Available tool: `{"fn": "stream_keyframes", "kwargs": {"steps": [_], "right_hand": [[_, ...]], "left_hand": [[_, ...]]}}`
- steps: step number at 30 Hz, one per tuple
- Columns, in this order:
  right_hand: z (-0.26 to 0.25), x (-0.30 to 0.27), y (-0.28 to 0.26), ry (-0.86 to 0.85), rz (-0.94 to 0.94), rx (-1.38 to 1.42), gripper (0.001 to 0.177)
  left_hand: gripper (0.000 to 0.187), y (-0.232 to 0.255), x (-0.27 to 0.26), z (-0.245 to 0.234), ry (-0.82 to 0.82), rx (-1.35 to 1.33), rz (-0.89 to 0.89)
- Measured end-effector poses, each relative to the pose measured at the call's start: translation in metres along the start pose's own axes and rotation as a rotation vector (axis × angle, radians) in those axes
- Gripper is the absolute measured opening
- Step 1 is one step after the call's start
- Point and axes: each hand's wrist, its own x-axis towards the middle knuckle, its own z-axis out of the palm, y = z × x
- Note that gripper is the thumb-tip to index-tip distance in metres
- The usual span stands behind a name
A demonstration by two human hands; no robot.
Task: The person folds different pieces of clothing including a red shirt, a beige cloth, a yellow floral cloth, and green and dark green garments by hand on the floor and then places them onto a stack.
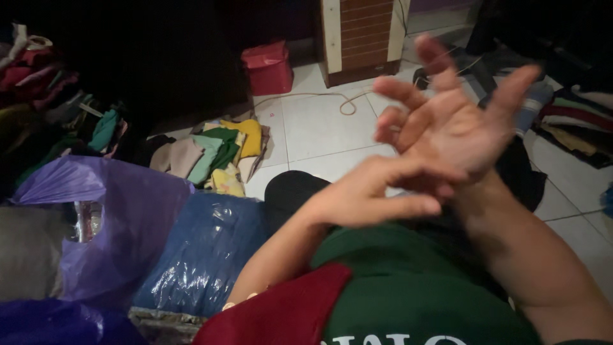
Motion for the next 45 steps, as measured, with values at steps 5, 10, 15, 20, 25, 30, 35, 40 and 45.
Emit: {"fn": "stream_keyframes", "kwargs": {"steps": [5, 10, 15, 20, 25, 30, 35, 40, 45], "right_hand": [[0.0, -0.002, -0.015, 0.049, -0.067, -0.111, 0.095], [-0.017, -0.013, -0.015, 0.089, -0.013, -0.165, 0.092], [-0.034, -0.006, -0.002, -0.01, 0.03, -0.215, 0.084], [-0.003, 0.0, 0.026, -0.061, 0.262, -0.839, 0.063], [0.086, 0.028, 0.063, -0.628, 0.041, -1.493, 0.074], [0.107, 0.022, 0.117, -0.734, -0.071, -1.602, 0.059], [0.054, 0.03, 0.134, -0.686, 0.483, -1.438, 0.082], [0.01, 0.05, 0.079, -0.031, 0.415, -1.495, 0.07], [-0.043, 0.038, -0.007, 0.732, 0.271, -1.473, 0.061]], "left_hand": [[0.056, 0.043, -0.014, -0.019, 0.123, -0.446, 0.107], [0.049, 0.076, -0.042, -0.035, -0.737, -0.584, 0.759], [0.041, 0.087, -0.079, -0.069, -0.543, -0.329, 0.733], [0.034, 0.052, -0.116, -0.101, 0.074, 0.076, 0.227], [0.03, -0.025, -0.112, -0.138, 0.182, 0.175, -0.111], [0.03, -0.114, -0.116, -0.112, -0.003, -0.041, -0.232], [0.036, -0.163, -0.11, -0.063, -0.1, -0.302, -0.343], [0.055, -0.107, -0.136, -0.082, 0.184, -0.499, -0.268], [0.078, -0.102, -0.149, -0.073, 0.536, -0.983, -0.033]]}}
